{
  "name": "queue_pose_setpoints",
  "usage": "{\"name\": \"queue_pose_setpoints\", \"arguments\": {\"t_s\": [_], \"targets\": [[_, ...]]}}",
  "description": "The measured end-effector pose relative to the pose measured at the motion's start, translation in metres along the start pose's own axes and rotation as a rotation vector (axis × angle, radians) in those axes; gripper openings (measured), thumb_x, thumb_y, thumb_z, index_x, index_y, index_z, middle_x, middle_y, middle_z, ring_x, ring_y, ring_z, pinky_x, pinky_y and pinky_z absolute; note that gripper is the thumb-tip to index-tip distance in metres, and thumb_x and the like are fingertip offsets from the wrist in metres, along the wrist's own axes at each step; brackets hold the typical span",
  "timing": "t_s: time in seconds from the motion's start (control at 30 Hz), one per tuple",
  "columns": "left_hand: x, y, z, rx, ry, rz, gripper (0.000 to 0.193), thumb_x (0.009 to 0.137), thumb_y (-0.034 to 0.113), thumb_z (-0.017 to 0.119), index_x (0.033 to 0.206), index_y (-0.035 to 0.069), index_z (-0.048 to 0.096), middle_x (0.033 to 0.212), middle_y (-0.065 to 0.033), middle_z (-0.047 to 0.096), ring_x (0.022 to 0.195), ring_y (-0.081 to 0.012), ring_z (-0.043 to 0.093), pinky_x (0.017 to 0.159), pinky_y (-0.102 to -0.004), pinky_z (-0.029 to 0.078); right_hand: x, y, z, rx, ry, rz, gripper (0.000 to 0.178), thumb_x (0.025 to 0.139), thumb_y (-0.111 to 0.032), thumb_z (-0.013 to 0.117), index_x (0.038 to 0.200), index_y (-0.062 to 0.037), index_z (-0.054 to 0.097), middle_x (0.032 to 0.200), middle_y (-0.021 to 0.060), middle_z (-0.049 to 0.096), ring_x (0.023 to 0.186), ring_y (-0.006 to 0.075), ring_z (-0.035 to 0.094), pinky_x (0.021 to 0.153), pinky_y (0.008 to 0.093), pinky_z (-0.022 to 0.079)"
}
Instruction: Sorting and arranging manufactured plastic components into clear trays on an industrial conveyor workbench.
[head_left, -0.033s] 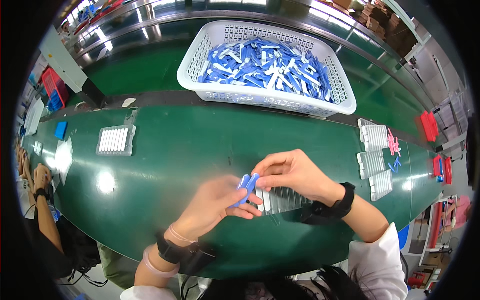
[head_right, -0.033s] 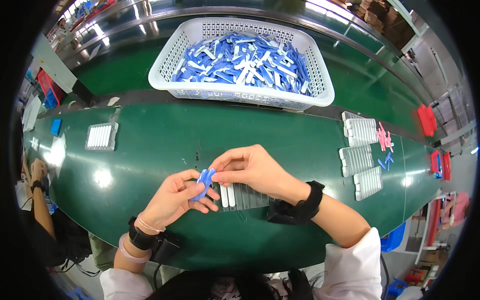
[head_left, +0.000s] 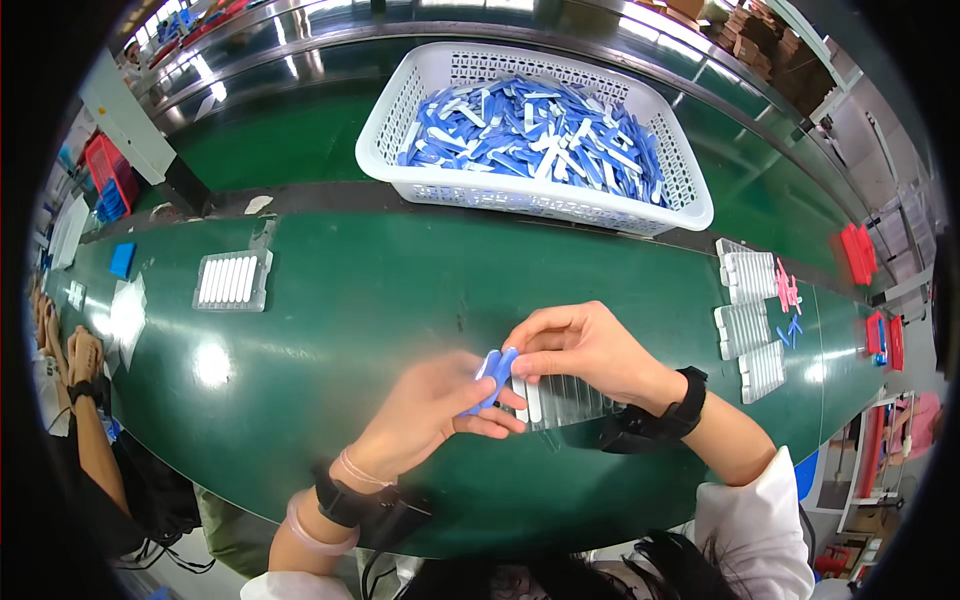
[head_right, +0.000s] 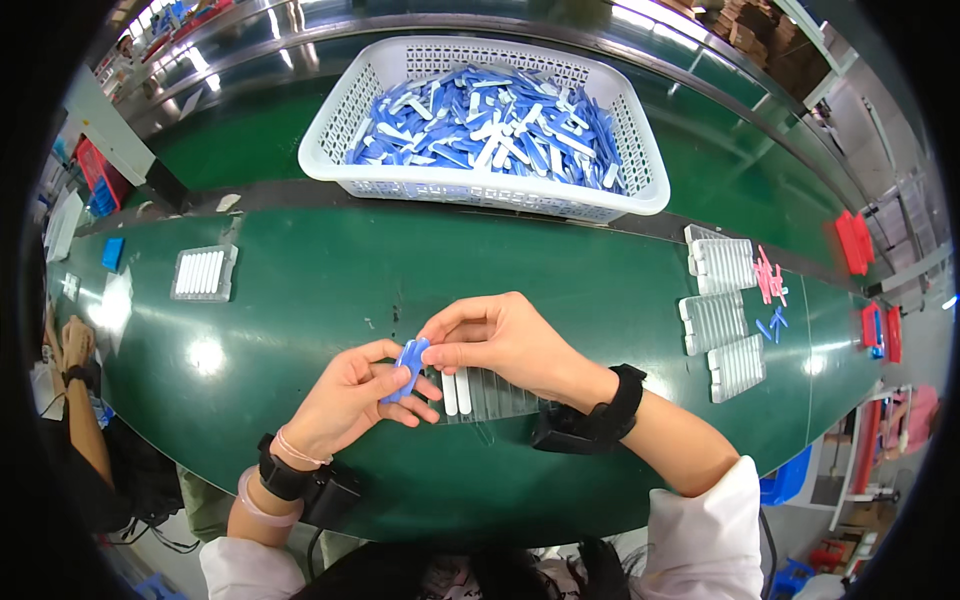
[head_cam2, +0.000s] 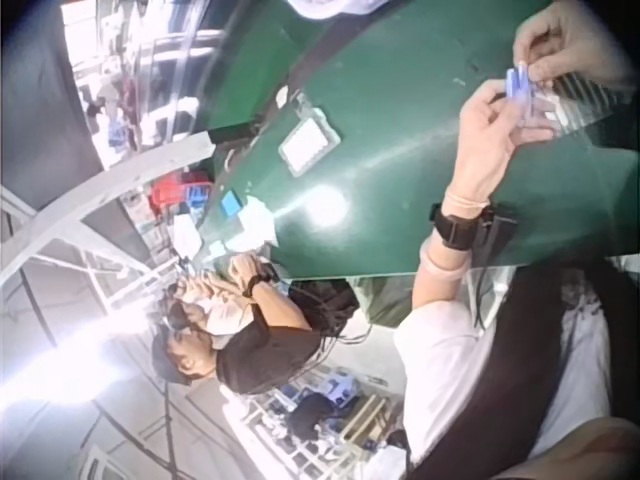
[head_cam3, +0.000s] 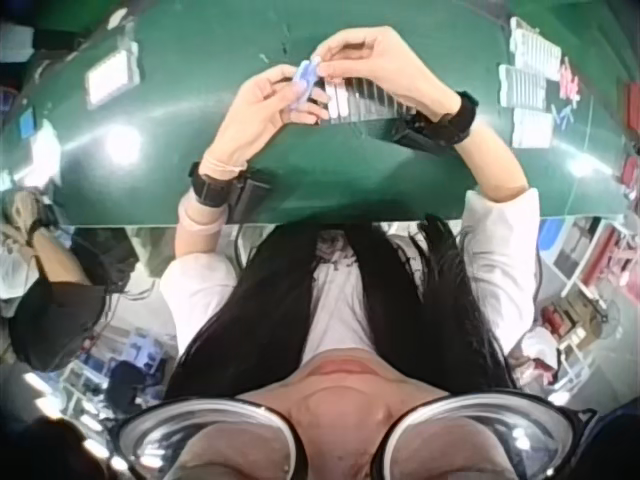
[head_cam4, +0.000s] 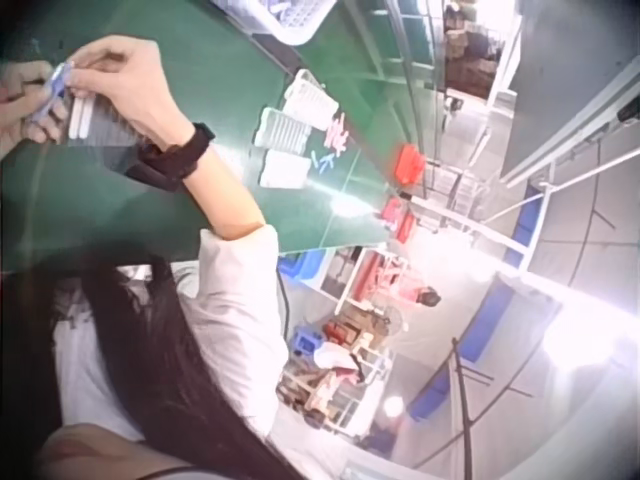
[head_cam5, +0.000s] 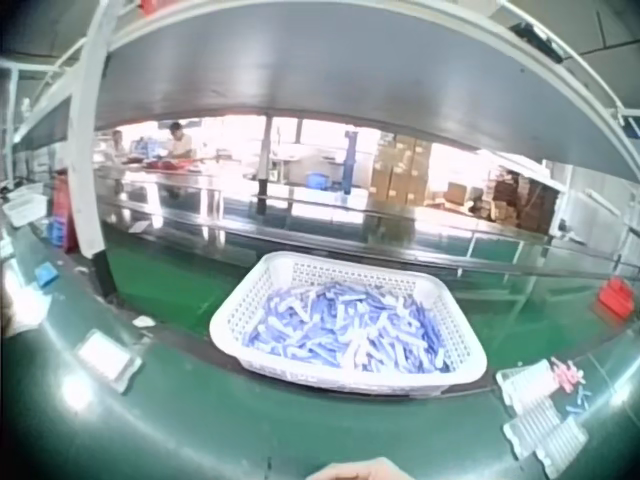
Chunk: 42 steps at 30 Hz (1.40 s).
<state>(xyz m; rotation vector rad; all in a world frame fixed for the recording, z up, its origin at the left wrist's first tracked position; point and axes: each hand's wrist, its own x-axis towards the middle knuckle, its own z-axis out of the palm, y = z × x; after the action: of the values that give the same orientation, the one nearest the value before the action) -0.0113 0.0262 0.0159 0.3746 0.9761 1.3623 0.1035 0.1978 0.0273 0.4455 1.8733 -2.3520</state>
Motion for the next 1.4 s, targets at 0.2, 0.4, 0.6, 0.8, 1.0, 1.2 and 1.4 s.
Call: {"name": "queue_pose_setpoints", "arguments": {"t_s": [0.2,0.4,0.6,0.8,1.0,1.2,1.4], "targets": [[0.003,-0.004,-0.006,0.024,0.056,0.058,0.029,0.089,0.017,0.048,0.11,-0.002,0.044,0.098,-0.0195,0.056,0.085,-0.0272,0.06,0.075,-0.0339,0.05,-0.003,-0.019,-0.012,-0.043,0.152,0.032,0.015,0.076,-0.007,0.064,0.08,0.0028,0.053,0.078,0.0095,0.06,0.07,0.0118,0.06,0.061,0.0215,0.048],[0.003,-0.008,0.0,0.012,-0.018,0.099,0.025,0.09,0.013,0.044,0.11,-0.001,0.044,0.106,-0.0182,0.053,0.091,-0.0254,0.058,0.078,-0.0328,0.049,-0.008,-0.008,-0.016,-0.744,0.201,-0.041,0.022,0.07,-0.012,0.069,0.079,0.0016,0.054,0.078,0.0086,0.058,0.074,0.0172,0.055,0.065,0.0287,0.046],[0.002,-0.007,0.001,0.099,0.033,0.128,0.02,0.089,0.009,0.045,0.106,-0.001,0.047,0.099,-0.0164,0.057,0.087,-0.0248,0.06,0.076,-0.0317,0.05,-0.023,0.005,-0.005,-1.286,0.235,-0.401,0.04,0.069,-0.02,0.07,0.1,-0.0025,0.052,0.088,0.0083,0.053,0.079,0.0225,0.049,0.072,0.0334,0.042],[0.002,-0.004,0.003,0.08,-0.045,0.05,0.026,0.089,0.013,0.046,0.109,-0.004,0.043,0.099,-0.0185,0.056,0.086,-0.0266,0.061,0.077,-0.0341,0.051,-0.014,0.004,0.002,-0.126,0.045,-0.139,0.025,0.075,-0.009,0.066,0.096,0.0021,0.056,0.09,0.0071,0.059,0.08,0.0107,0.057,0.073,0.0228,0.047],[0.006,-0.01,-0.004,-0.01,-0.024,0.085,0.03,0.092,0.017,0.04,0.113,-0.004,0.041,0.103,-0.0206,0.054,0.091,-0.0276,0.059,0.08,-0.0354,0.048,-0.012,-0.017,-0.024,-0.427,0.225,0.086,0.015,0.073,-0.006,0.066,0.08,0.0042,0.058,0.07,0.0093,0.062,0.06,0.0109,0.06,0.054,0.0207,0.047],[0.004,-0.01,0.001,0.086,-0.088,0.086,0.027,0.092,0.015,0.039,0.112,-0.003,0.043,0.102,-0.0198,0.055,0.09,-0.0271,0.059,0.079,-0.0346,0.048,-0.02,0.0,-0.017,-1.143,0.208,-0.214,0.033,0.065,-0.017,0.072,0.09,-0.0001,0.057,0.075,0.0093,0.055,0.075,0.0208,0.054,0.067,0.0284,0.044],[0.003,-0.006,0.002,0.212,-0.218,-0.048,0.03,0.093,0.017,0.036,0.11,-0.006,0.045,0.097,-0.0197,0.057,0.09,-0.0262,0.059,0.081,-0.0326,0.048,-0.024,0.003,0.0,-0.359,0.024,-0.145,0.031,0.074,-0.016,0.067,0.097,0.0017,0.058,0.085,0.0093,0.059,0.079,0.0155,0.057,0.069,0.0261,0.047]]}}
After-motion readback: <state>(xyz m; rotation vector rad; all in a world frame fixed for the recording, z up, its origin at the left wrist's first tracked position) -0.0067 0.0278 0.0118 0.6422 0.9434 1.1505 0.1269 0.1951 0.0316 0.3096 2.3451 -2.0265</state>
